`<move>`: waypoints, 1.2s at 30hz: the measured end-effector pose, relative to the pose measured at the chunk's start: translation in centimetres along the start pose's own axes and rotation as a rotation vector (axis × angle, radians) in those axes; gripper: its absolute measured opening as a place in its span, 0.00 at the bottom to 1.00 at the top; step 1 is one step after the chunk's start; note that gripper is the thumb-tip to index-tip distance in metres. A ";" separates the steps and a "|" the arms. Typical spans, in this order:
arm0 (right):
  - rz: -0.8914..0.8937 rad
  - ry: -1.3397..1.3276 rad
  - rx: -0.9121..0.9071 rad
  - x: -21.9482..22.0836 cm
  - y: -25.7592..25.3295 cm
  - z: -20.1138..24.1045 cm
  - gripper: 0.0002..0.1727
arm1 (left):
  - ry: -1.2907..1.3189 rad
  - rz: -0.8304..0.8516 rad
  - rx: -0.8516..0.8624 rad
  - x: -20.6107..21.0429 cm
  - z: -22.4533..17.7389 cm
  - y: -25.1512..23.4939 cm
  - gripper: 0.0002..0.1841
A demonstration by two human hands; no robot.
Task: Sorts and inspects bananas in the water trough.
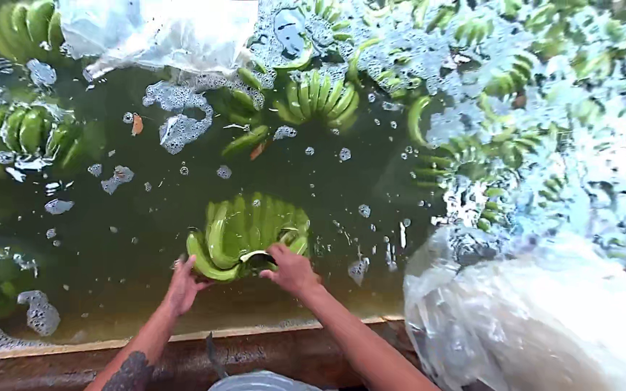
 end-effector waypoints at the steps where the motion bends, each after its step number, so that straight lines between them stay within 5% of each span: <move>1: 0.077 0.066 -0.023 0.7 -2.1 0.7 0.37 | 0.007 -0.044 0.056 -0.6 -0.8 -0.2 0.32; 5: 0.318 0.128 -0.002 2.9 -7.2 5.4 0.18 | -0.048 -0.229 0.194 -3.6 -2.3 -1.1 0.30; 10: 0.343 0.000 0.061 3.7 -10.5 7.1 0.19 | -0.120 -0.328 0.010 -3.9 0.2 -2.8 0.29; 13: 0.384 -0.295 0.031 0.8 -12.0 3.7 0.27 | -0.219 -0.321 -0.086 -2.3 1.5 -3.5 0.32; 18: 0.404 -0.989 0.119 -1.0 -11.1 -4.5 0.23 | -0.280 -0.179 -0.002 0.4 1.6 -5.8 0.33; 20: 0.331 -1.089 0.203 -0.6 -10.4 -6.1 0.24 | -0.320 -0.180 -0.003 2.2 1.5 -6.1 0.33; 24: 0.213 -0.797 0.308 0.9 -10.0 -7.9 0.27 | -0.363 -0.089 0.058 5.6 1.4 -5.4 0.28; 27: 0.001 -1.166 0.280 4.4 -9.2 -8.7 0.24 | -0.455 0.040 0.098 6.3 1.6 -6.2 0.28; 32: -0.077 -1.448 0.375 4.2 -8.3 -4.9 0.31 | -0.260 -0.074 -0.085 6.3 2.8 -5.7 0.34; 34: -0.118 -1.434 0.359 3.4 -8.3 -2.9 0.45 | -0.148 -0.106 -0.128 5.3 2.6 -5.3 0.38; 36: -0.186 -1.309 0.304 2.1 -8.3 -0.4 0.42 | -0.150 -0.117 -0.047 4.2 1.7 -5.0 0.38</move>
Point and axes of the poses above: each hand's wrist, its own y-axis away from the middle knuckle, its own x-axis out of the palm, z = x × y, the point moved 1 cm from there along -y, towards the middle knuckle, and after that the axes turned 2 degrees about y, right-handed, at the moved point
